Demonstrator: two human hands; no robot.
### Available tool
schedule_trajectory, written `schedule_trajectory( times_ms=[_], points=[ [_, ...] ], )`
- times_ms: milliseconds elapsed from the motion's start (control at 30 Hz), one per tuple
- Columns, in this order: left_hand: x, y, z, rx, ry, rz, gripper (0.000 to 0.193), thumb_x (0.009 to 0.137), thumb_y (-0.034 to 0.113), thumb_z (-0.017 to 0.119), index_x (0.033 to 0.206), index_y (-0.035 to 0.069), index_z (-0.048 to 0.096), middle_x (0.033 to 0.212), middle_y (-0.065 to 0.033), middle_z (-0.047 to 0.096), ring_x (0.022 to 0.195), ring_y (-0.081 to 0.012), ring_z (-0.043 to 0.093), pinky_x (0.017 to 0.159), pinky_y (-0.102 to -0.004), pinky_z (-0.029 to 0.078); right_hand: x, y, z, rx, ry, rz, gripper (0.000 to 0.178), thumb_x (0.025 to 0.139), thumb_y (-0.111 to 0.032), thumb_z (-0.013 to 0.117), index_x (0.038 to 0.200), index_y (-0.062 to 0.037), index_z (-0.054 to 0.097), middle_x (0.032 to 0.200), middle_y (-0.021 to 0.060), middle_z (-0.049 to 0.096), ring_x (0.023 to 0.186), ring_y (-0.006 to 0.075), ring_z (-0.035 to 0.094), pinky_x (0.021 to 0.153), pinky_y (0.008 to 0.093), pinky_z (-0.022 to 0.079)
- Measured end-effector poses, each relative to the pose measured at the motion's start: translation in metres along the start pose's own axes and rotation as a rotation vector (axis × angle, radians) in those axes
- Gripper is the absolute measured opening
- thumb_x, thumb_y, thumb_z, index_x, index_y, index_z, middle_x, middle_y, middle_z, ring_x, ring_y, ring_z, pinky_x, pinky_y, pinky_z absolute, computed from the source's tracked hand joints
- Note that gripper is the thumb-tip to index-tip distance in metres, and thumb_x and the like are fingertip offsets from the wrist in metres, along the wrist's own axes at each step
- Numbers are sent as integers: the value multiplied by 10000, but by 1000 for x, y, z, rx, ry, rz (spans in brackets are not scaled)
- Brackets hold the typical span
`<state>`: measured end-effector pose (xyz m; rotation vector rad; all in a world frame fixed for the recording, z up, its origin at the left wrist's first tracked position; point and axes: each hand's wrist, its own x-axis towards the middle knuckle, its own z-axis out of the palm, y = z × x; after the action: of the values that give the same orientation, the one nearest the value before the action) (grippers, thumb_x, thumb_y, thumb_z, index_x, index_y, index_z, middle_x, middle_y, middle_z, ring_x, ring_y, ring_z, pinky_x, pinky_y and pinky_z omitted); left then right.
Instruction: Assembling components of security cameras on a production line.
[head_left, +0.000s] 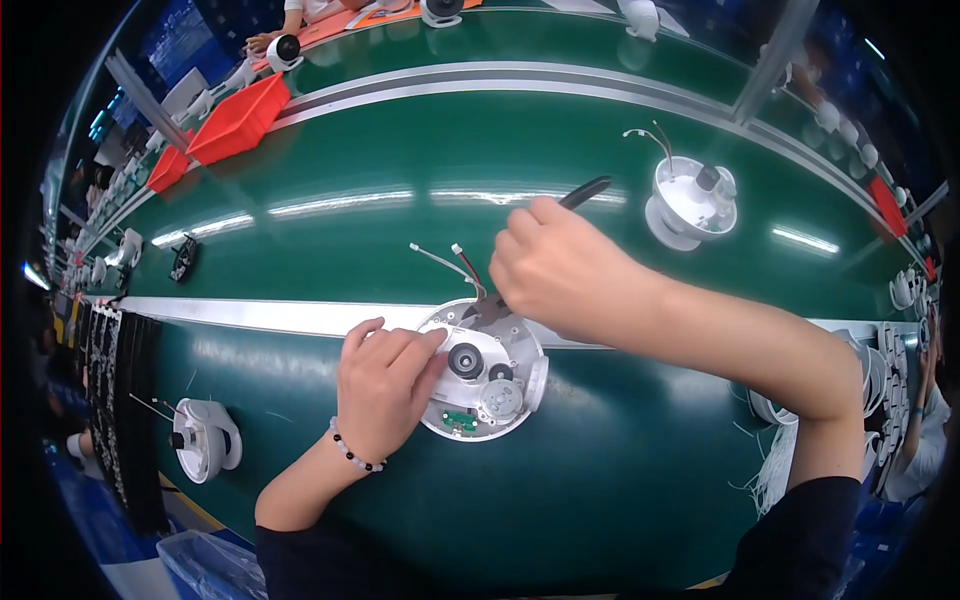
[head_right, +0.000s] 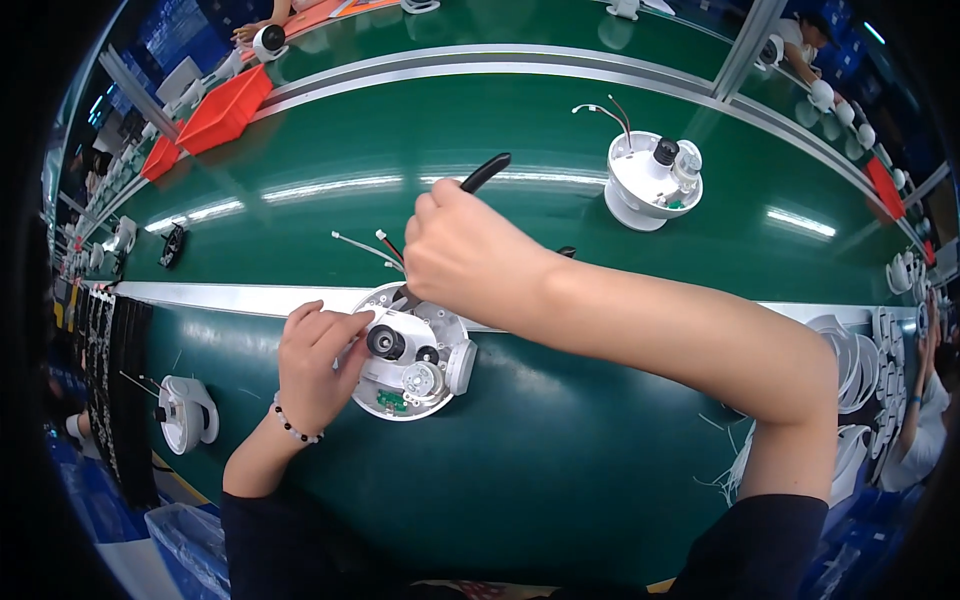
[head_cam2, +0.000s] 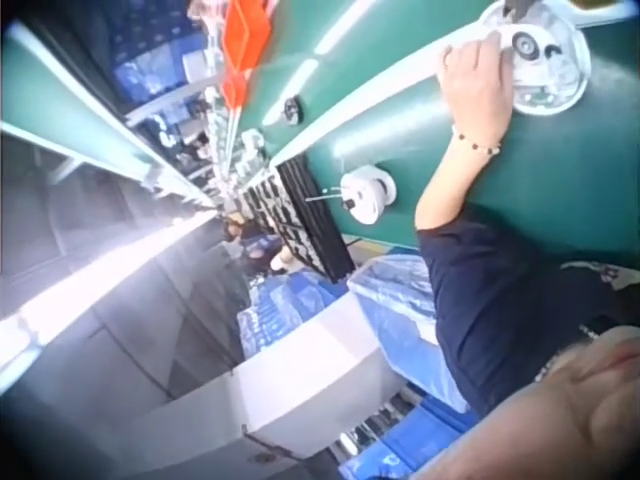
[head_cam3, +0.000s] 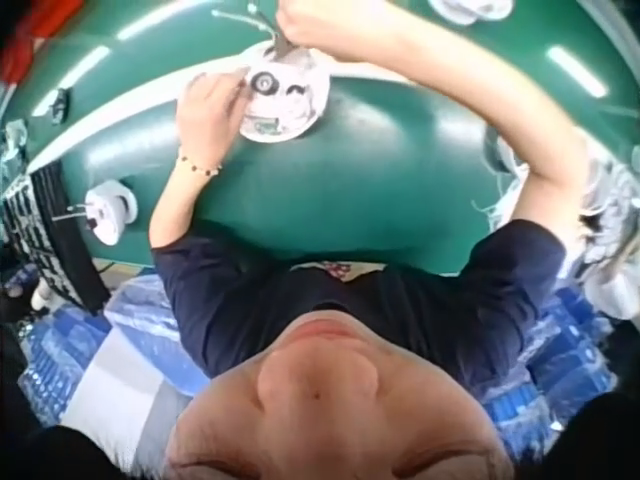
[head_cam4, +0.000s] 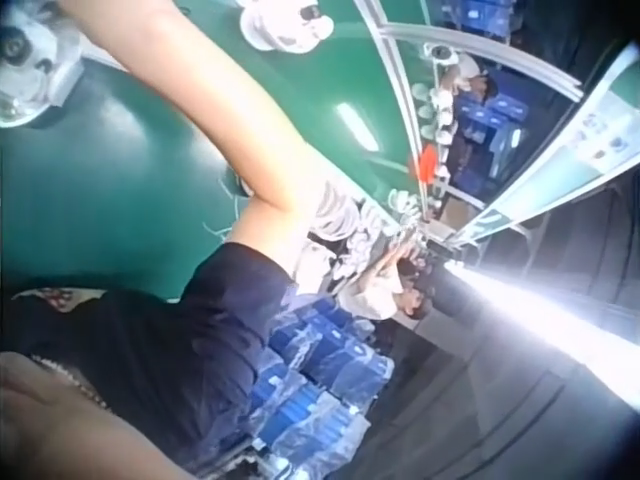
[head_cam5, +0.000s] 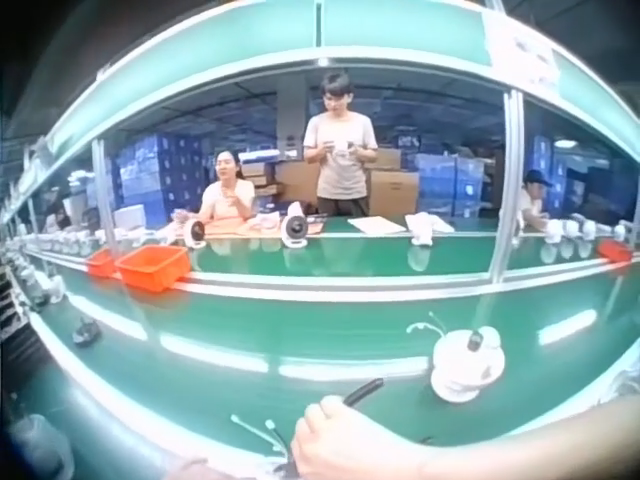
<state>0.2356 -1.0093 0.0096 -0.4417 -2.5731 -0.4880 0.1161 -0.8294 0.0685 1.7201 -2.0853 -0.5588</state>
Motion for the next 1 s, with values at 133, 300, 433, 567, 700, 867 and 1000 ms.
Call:
schedule_trajectory(
  times_ms=[133, 300, 433, 567, 700, 867, 1000],
  points=[
    [4, 1, 0, 12, 19, 37, 182, 669, 32, 645, 840, 83, 613, 688, -12, 565, 618, -176, 539, 815, -377, 400, 3, -2, 3, -51, -1, -7, 64, 630, -132, 589, 624, -68, 589, 607, 13, 511, 653, 158, 490, 584, 265, 350],
    [3, 1, -4, 16, 28, 49, 182, 665, 4, 632, 826, 86, 616, 692, -8, 573, 616, -168, 541, 834, -376, 397, 4, -3, -7, 31, -139, 11, 75, 609, -131, 608, 547, -91, 592, 567, 0, 533, 611, 162, 541, 510, 265, 378],
    [0, -8, -18, 16, 157, 33, 182, 660, -27, 622, 803, 85, 619, 673, -13, 576, 608, -161, 543, 832, -374, 402, -13, 13, -3, 131, -80, 77, 49, 604, -112, 607, 567, -90, 585, 587, 26, 561, 592, 178, 572, 515, 298, 433],
    [11, 5, -41, -27, 364, 135, 179, 649, -52, 608, 807, 32, 616, 677, -58, 583, 567, -184, 550, 876, -442, 398, -62, 36, -26, 84, -22, 288, 140, 570, -133, 637, 669, -65, 566, 617, 67, 565, 597, 230, 570, 529, 341, 439],
    [-10, 19, -59, 55, 812, 517, 301, 759, 241, 537, 587, -5, 513, 544, -58, 473, 520, -165, 476, 823, -513, 434, -133, 14, -69, 262, -65, 688, 211, 542, -123, 631, 718, -36, 550, 641, 111, 563, 611, 295, 559, 557, 380, 446],
    [5, 96, -74, -1065, 1186, 680, 283, 866, 349, 433, 705, 122, 383, 614, -27, 392, 592, -154, 418, 857, -444, 374, -179, -122, -80, 728, -172, 760, 227, 519, -147, 613, 701, -41, 529, 639, 113, 564, 617, 306, 571, 540, 399, 460],
    [36, 199, -25, -740, -195, 864, 343, 668, 42, 661, 997, 12, 568, 891, -98, 595, 808, -218, 581, 898, -420, 407, -190, -237, -59, 1033, -19, 871, 246, 559, -154, 605, 756, -8, 578, 750, 156, 588, 754, 302, 584, 687, 405, 459]
  ],
)
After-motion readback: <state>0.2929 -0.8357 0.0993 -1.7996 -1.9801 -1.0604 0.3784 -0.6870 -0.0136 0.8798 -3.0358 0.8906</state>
